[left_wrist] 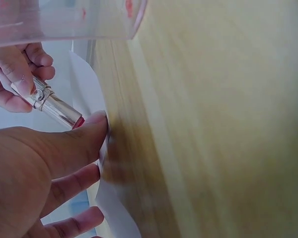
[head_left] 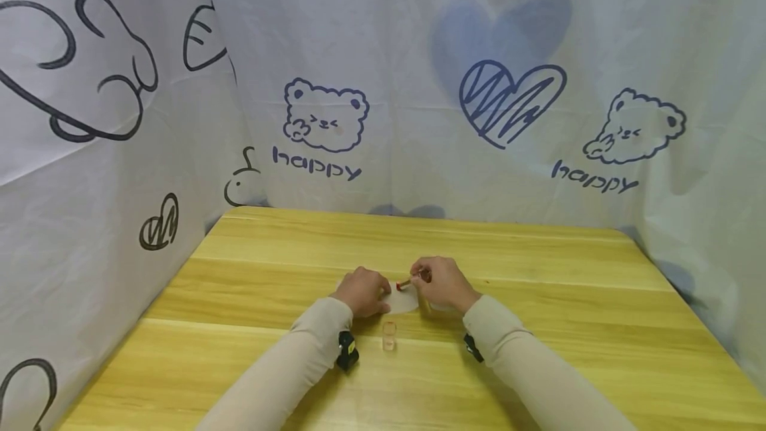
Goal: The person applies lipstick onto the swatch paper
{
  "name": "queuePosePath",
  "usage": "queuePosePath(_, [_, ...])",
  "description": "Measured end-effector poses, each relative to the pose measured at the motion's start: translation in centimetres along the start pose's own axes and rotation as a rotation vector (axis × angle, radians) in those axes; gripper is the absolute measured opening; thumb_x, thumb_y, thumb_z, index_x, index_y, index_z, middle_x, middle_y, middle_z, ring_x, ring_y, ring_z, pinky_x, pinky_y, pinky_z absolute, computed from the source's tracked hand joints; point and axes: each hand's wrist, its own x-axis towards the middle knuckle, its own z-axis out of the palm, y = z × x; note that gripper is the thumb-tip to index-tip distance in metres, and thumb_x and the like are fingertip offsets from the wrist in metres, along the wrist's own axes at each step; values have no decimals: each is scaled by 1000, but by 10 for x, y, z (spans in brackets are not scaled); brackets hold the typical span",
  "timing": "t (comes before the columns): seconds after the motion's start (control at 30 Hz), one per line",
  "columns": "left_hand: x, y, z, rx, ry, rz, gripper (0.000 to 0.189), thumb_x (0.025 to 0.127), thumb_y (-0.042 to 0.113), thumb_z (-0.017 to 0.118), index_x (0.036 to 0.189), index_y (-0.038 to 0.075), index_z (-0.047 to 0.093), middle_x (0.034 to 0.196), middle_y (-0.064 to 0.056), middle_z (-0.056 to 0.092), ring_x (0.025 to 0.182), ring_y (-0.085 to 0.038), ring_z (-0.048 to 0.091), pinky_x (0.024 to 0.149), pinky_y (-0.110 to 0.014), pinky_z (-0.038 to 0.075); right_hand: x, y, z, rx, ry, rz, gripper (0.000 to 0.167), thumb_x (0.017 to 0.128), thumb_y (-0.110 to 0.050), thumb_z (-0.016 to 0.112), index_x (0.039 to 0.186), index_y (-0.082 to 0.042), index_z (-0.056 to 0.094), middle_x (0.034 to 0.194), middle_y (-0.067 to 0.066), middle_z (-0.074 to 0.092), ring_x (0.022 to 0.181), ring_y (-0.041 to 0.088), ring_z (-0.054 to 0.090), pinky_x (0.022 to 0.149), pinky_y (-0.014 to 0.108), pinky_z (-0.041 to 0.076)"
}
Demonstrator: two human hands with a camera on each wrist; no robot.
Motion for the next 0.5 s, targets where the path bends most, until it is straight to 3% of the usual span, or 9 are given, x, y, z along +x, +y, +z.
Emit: queuePosePath(0.5, [-5,3,-3,-17,12,9,31,84,31,78,109,13,74,111,-3,69,107,-29,60,89,-46,48,-2,-1,-6,-1,-57,-23,8,91,-10,67,97,-6,71,79,-2,60,70,14,51,65,32,46])
